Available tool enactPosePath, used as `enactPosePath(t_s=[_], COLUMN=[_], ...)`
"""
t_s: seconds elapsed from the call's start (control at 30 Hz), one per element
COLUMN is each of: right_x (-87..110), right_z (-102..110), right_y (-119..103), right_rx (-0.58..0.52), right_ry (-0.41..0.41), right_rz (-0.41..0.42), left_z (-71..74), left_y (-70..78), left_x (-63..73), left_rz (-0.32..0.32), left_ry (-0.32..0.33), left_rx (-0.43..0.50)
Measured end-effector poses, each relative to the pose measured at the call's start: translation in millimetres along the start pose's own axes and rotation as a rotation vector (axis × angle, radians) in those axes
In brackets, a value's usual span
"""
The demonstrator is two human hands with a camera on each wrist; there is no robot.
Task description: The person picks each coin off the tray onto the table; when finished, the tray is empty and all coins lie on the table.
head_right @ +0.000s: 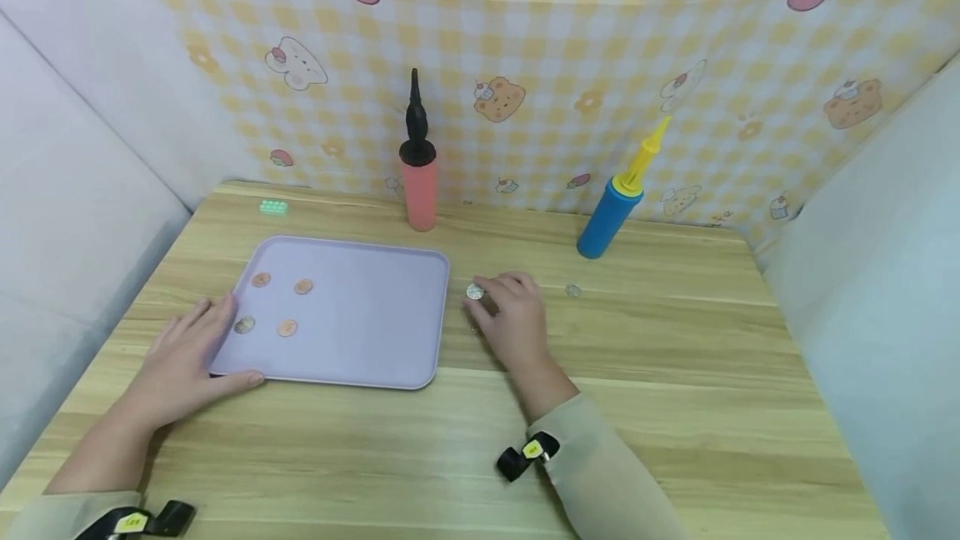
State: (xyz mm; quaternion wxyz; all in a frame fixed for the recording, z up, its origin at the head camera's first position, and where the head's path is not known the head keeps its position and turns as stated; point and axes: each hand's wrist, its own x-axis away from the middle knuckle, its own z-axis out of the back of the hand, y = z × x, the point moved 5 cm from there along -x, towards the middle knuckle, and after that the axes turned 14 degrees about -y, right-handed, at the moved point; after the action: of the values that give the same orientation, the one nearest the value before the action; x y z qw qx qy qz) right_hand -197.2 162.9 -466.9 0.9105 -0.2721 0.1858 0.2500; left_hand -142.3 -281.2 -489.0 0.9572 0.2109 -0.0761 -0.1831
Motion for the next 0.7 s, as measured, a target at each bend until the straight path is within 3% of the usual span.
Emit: enactPosePath(t_s=[0.2, 0.7], right_x=[12.4, 48.0], right_z=[15.9, 66.6], right_y=[21.6, 90.1], right_rx=[0.011, 0.040], right_ry=[0.027, 0.089], right_rz=[-0.041, -0.266], left_z=[-1.8, -0.9], left_y=[-4.3, -3.4], left_x=[2.0, 0.5], left_rz=[-0.005, -0.002], left_ry=[0.017, 0.004], left_rx=[-0.016, 0.003])
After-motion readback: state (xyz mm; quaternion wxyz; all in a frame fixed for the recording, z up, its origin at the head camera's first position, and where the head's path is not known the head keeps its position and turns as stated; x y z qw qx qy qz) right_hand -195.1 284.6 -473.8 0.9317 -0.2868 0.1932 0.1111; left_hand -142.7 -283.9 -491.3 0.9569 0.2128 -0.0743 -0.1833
